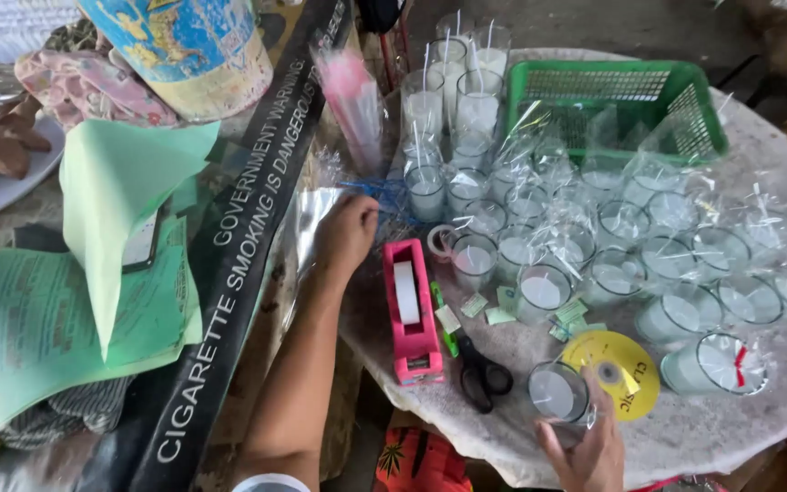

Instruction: The person is tying red decorative strings onto glass candle holders and trimming the ends with scissors.

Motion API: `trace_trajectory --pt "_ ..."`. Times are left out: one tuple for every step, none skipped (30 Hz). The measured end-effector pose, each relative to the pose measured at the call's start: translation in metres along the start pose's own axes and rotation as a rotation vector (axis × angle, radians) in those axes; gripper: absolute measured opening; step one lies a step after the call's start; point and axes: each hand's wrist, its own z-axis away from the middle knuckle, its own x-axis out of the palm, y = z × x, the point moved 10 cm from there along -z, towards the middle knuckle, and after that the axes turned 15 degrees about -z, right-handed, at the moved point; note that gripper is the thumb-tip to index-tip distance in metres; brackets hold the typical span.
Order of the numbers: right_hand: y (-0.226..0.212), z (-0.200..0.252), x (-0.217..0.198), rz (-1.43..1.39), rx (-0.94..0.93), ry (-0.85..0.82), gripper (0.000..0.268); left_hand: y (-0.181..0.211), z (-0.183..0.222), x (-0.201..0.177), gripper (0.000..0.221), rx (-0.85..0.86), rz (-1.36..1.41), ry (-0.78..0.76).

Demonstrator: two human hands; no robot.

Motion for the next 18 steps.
trace_trajectory --pt "0.001 -0.001 0.0 0.004 0.022 0.006 0.083 0.013 -0.007 0.019 0.014 0.071 -0.058 -0.155" --pt "0.002 0.0 0.0 0.008 0.05 0.01 0.082 0.025 -0.008 0.039 0.016 0.143 -0.118 -0.316" --pt "0.004 0.001 -0.001 0.012 0.05 0.017 0.082 0.03 -0.012 0.039 0.016 0.151 -0.113 -0.315" --pt "0.007 0.001 0.0 0.024 0.059 0.013 0.085 0.04 -0.012 0.048 0.022 0.224 -0.123 -0.417" --pt "0.01 0.002 0.001 0.036 0.068 0.008 0.088 0.05 -0.011 0.056 0.028 0.299 -0.133 -0.519" --pt "0.012 0.002 0.001 0.039 0.07 0.017 0.088 0.036 -0.013 0.08 0.028 0.308 -0.131 -0.518" --pt "0.014 0.003 0.001 0.046 0.063 0.021 0.089 0.033 -0.014 0.1 0.029 0.437 -0.178 -0.458" --pt "0.015 0.002 0.001 0.051 0.055 0.024 0.089 0.029 -0.014 0.119 0.031 0.564 -0.227 -0.395" --pt "0.017 0.004 0.001 0.052 0.055 0.032 0.089 0.03 -0.014 0.117 0.031 0.571 -0.227 -0.391" --pt "0.018 0.005 0.0 0.089 0.053 0.052 0.089 0.031 -0.014 0.114 0.023 0.578 -0.224 -0.4" --pt "0.019 0.005 -0.001 0.126 0.052 0.072 0.089 0.031 -0.014 0.112 0.015 0.585 -0.221 -0.408" --pt "0.013 0.004 -0.002 0.125 0.052 0.078 0.089 0.036 -0.014 0.105 0.015 0.59 -0.222 -0.406" --pt "0.018 0.003 -0.002 0.14 0.162 0.072 0.089 0.037 -0.018 0.094 0.011 0.541 -0.201 -0.37" --pt "0.023 0.004 -0.003 0.156 0.273 0.066 0.089 0.038 -0.022 0.084 0.012 0.491 -0.179 -0.336" --pt "0.026 0.005 -0.003 0.155 0.275 0.071 0.089 0.039 -0.024 0.081 0.012 0.497 -0.179 -0.335" --pt "0.024 0.004 -0.003 0.158 0.23 0.08 0.088 0.041 -0.026 0.073 0.012 0.496 -0.185 -0.288" --pt "0.022 0.005 -0.003 0.161 0.185 0.09 0.087 0.042 -0.029 0.066 0.012 0.495 -0.191 -0.242" --pt "0.02 0.004 -0.003 0.16 0.186 0.091 0.087 0.043 -0.03 0.065 0.012 0.497 -0.191 -0.241"
